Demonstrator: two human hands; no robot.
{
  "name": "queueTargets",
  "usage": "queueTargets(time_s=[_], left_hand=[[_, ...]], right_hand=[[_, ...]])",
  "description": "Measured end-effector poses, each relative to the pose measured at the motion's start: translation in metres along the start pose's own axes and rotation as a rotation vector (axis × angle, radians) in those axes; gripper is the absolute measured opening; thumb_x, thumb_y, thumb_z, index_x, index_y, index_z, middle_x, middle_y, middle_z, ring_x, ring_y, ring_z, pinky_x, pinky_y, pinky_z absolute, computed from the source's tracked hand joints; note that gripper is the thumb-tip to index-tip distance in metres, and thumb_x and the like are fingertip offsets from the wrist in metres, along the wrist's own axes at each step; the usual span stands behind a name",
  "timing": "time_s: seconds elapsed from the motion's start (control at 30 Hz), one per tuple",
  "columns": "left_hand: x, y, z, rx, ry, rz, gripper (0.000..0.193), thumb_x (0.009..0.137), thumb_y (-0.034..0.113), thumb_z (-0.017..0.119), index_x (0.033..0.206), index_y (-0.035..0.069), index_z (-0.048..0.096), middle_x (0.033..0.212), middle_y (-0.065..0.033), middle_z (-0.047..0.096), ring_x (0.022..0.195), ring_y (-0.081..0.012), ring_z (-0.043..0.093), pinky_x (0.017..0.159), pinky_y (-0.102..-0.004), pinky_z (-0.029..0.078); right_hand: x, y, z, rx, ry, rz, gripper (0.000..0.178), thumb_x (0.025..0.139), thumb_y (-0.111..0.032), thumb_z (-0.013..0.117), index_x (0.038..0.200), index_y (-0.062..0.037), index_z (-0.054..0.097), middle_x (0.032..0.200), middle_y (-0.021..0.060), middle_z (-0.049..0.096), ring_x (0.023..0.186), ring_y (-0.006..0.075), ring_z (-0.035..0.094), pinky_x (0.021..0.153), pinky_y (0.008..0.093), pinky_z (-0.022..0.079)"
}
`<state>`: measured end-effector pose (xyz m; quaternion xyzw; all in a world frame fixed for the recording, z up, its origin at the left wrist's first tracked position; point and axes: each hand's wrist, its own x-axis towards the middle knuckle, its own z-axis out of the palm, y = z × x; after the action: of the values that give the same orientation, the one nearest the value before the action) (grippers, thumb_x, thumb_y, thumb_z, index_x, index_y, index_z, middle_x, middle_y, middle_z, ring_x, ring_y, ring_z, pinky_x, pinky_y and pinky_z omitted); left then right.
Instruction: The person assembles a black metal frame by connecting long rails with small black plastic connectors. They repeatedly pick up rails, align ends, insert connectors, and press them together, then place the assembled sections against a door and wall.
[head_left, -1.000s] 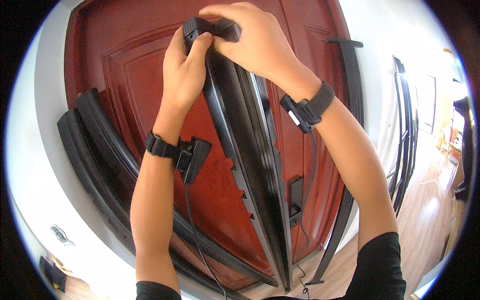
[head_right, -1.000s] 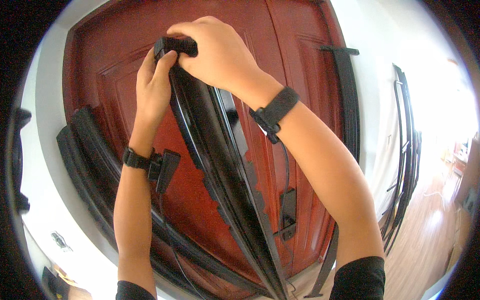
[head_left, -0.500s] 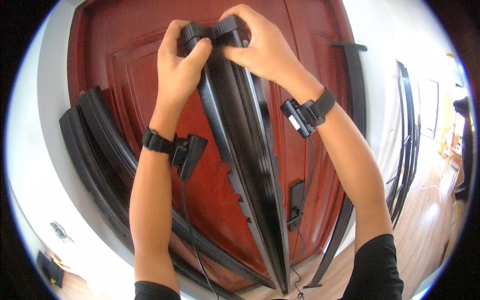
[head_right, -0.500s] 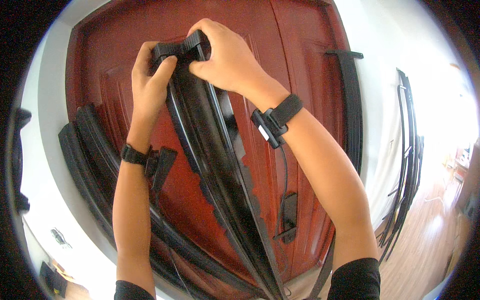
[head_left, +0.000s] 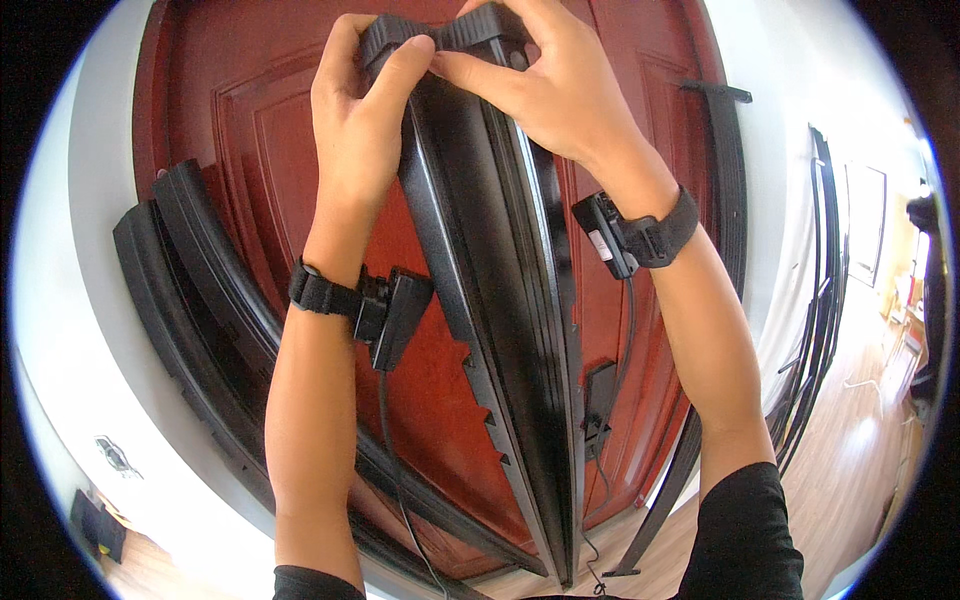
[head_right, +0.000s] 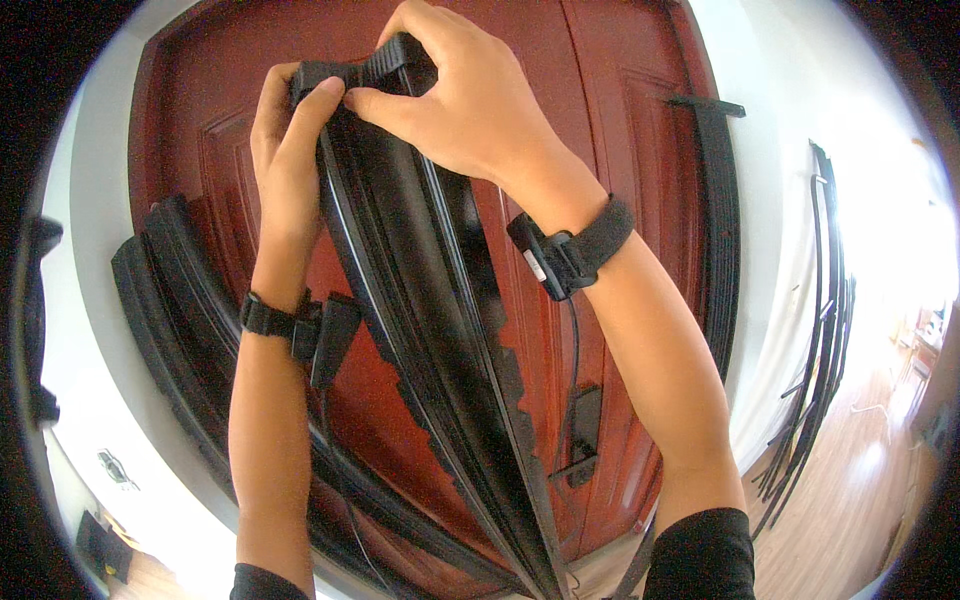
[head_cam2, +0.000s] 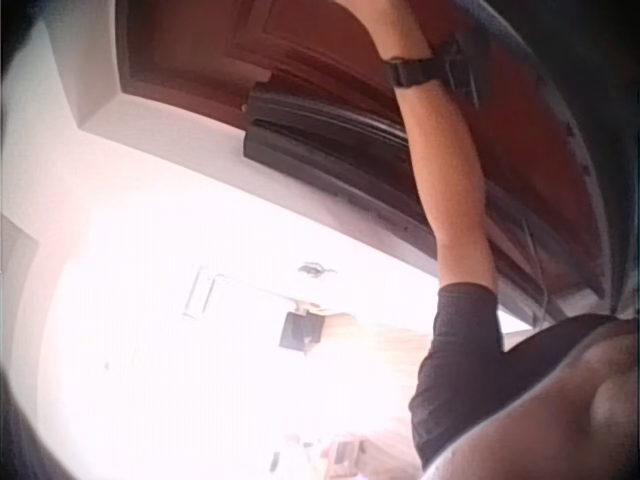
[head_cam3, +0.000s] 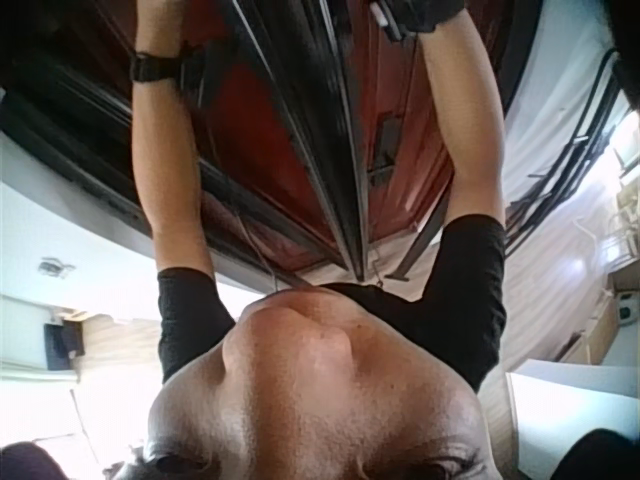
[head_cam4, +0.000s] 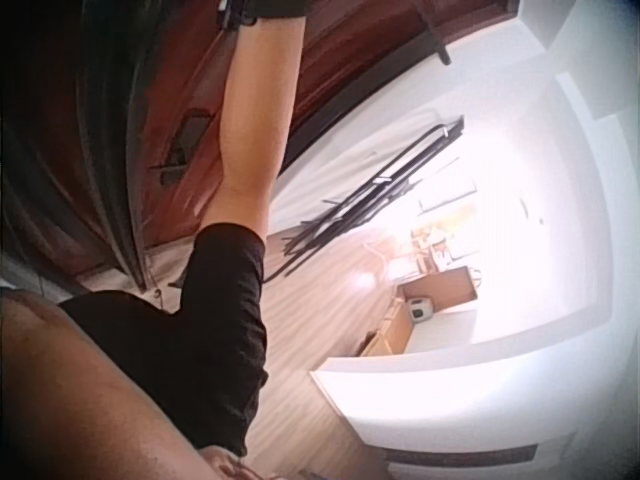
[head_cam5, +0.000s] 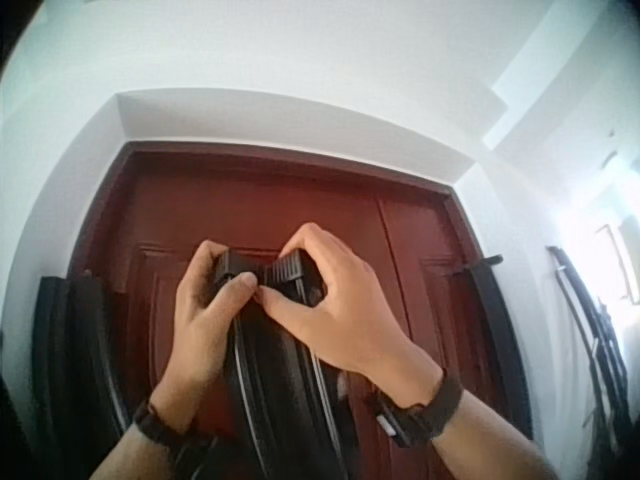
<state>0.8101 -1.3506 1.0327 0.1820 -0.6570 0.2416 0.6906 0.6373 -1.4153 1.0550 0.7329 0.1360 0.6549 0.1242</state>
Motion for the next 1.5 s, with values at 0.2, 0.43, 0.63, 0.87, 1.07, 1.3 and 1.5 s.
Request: queueTargets(time_s=[0.2, 0.43, 0.63, 0.87, 1.07, 1.3, 1.5], left_hand=[[-0.001, 0.002, -0.007, 0.033, 0.016, 0.031, 0.023, 0.098, 0.025, 0.071, 0.100, 0.004, 0.065, 0.080, 0.0033, 0.059, 0.075, -0.0058, 0.054, 0.071, -0.0235, 0.045], [-0.013, 0.006, -0.001, 0.243, -0.032, 0.134, 0.048, 0.082, 0.012, 0.071, 0.125, 0.001, 0.054, 0.097, -0.0082, 0.062, 0.087, -0.0176, 0.060, 0.085, -0.0317, 0.052], [-0.017, -0.011, 0.011, 0.012, -0.045, 0.116, 0.058, 0.074, -0.001, 0.066, 0.130, 0.002, 0.051, 0.106, -0.0049, 0.058, 0.090, -0.0136, 0.057, 0.084, -0.0290, 0.051], [-0.017, -0.030, 0.016, -0.085, -0.049, 0.068, 0.052, 0.075, -0.004, 0.064, 0.126, 0.003, 0.053, 0.104, -0.0034, 0.059, 0.092, -0.0124, 0.057, 0.083, -0.0276, 0.050], [-0.017, -0.038, 0.019, -0.040, -0.056, 0.082, 0.045, 0.077, -0.003, 0.064, 0.120, 0.004, 0.056, 0.103, -0.0030, 0.059, 0.092, -0.0122, 0.056, 0.084, -0.0281, 0.049], [-0.016, -0.033, 0.016, -0.011, -0.074, 0.066, 0.046, 0.077, -0.003, 0.065, 0.121, 0.004, 0.056, 0.102, -0.0012, 0.059, 0.091, -0.0118, 0.055, 0.083, -0.0281, 0.048], [-0.012, -0.027, 0.012, 0.007, -0.124, 0.091, 0.048, 0.077, -0.004, 0.066, 0.124, 0.005, 0.054, 0.103, -0.0019, 0.059, 0.093, -0.0123, 0.056, 0.085, -0.0286, 0.049]], right_hand=[[-0.008, 0.014, 0.022, 0.032, 0.107, -0.038, 0.035, 0.081, -0.030, 0.081, 0.097, -0.0062, 0.062, 0.086, 0.0115, 0.065, 0.082, 0.0322, 0.066, 0.074, 0.0408, 0.051], [-0.017, 0.024, 0.020, 0.074, -0.074, 0.029, 0.048, 0.083, -0.007, 0.077, 0.127, -0.0088, 0.058, 0.113, 0.0036, 0.065, 0.106, 0.0156, 0.064, 0.095, 0.0323, 0.051], [-0.031, 0.037, 0.021, 0.237, -0.021, 0.042, 0.057, 0.077, 0.003, 0.065, 0.132, -0.0092, 0.057, 0.120, 0.0035, 0.062, 0.116, 0.0164, 0.059, 0.103, 0.0317, 0.046], [-0.033, 0.054, 0.026, 0.207, 0.021, -0.003, 0.045, 0.072, -0.006, 0.069, 0.116, -0.0063, 0.060, 0.114, 0.0135, 0.063, 0.112, 0.0328, 0.063, 0.099, 0.0391, 0.048], [-0.035, 0.062, 0.029, 0.193, 0.071, -0.036, 0.043, 0.072, -0.008, 0.069, 0.114, -0.0070, 0.062, 0.109, 0.0132, 0.065, 0.105, 0.0323, 0.064, 0.093, 0.0390, 0.049], [-0.035, 0.065, 0.031, 0.244, 0.084, -0.019, 0.041, 0.073, -0.009, 0.070, 0.113, -0.0068, 0.062, 0.105, 0.0119, 0.065, 0.100, 0.0301, 0.065, 0.090, 0.0383, 0.050], [-0.031, 0.058, 0.028, 0.238, 0.112, -0.030, 0.040, 0.074, -0.009, 0.071, 0.113, -0.0063, 0.061, 0.104, 0.0117, 0.065, 0.100, 0.0295, 0.065, 0.090, 0.0376, 0.050]])
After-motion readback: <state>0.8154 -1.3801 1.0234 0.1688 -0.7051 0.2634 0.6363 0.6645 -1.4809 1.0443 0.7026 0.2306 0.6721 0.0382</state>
